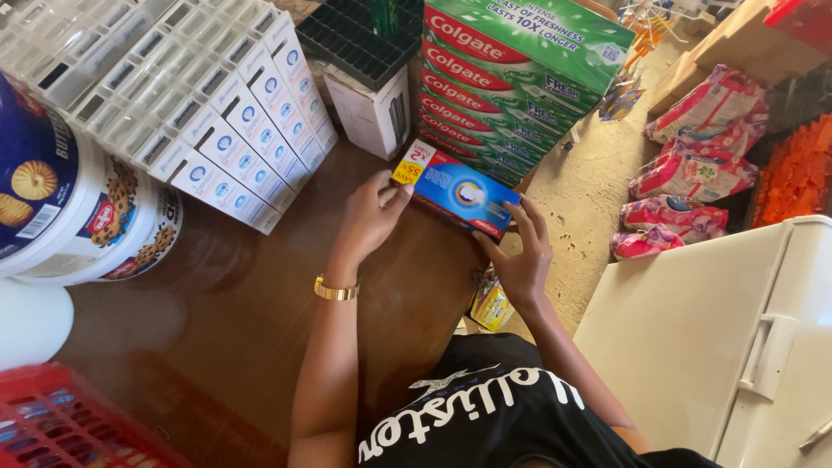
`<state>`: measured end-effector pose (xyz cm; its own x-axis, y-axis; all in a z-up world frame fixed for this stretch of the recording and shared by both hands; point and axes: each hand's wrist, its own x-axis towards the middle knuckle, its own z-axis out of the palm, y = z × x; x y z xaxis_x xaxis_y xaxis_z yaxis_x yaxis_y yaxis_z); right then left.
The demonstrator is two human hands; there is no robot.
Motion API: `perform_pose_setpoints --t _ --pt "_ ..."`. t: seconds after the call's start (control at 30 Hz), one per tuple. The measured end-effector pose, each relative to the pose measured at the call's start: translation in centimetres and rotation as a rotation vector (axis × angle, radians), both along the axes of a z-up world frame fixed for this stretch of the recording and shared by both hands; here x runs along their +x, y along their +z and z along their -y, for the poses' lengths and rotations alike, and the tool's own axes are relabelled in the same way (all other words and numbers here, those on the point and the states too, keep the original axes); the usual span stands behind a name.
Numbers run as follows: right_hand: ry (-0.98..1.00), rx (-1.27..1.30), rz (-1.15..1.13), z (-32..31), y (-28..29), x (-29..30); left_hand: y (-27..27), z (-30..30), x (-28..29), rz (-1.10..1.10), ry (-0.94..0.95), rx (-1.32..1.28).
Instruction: Stacking boxes of toothpaste into a pile on a table after picking them up from a freezer surface.
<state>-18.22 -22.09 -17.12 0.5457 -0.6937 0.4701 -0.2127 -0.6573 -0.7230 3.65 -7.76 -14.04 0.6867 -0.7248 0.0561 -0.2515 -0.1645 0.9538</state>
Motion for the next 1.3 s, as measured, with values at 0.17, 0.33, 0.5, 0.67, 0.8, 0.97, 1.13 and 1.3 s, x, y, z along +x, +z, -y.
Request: perform_pose_setpoints --t 0.17,0.33,0.5,0.67,0.8,0.97,1.13,1.3 --pt "-0.008 -0.046 0.07 -0.5 0.2 1.6 -1.9 0.6 0.6 -0.056 0.045 -0.118" --pt "-0.002 -0.008 0.105 -0.5 0.4 2.4 -0.7 0.9 0.1 -0.163 0.009 -0.217" --pt "0.02 0.004 0.123 -0.2 0.1 2.5 -1.1 1.7 -0.2 -0.311 -0.022 -0.376" --pt "-0.014 -0.029 0.055 0.3 0.5 2.0 -1.4 1.6 0.0 -0.259 -0.028 -0.331" --pt "0.014 -0.005 0.081 0.6 0.5 1.6 -2.4 1.2 0.8 -0.262 -0.017 -0.33" --pt "0.035 0.022 0.055 0.9 0.7 1.3 -2.6 0.9 1.2 -0.228 0.027 -0.277" --pt "0.044 0.112 0.068 1.4 0.5 0.7 -3.5 1.1 1.6 -0.209 0.066 -0.284" --pt "-0.021 0.091 -0.098 2.0 -0.4 0.5 -2.3 0.8 1.3 -0.238 0.063 -0.29"
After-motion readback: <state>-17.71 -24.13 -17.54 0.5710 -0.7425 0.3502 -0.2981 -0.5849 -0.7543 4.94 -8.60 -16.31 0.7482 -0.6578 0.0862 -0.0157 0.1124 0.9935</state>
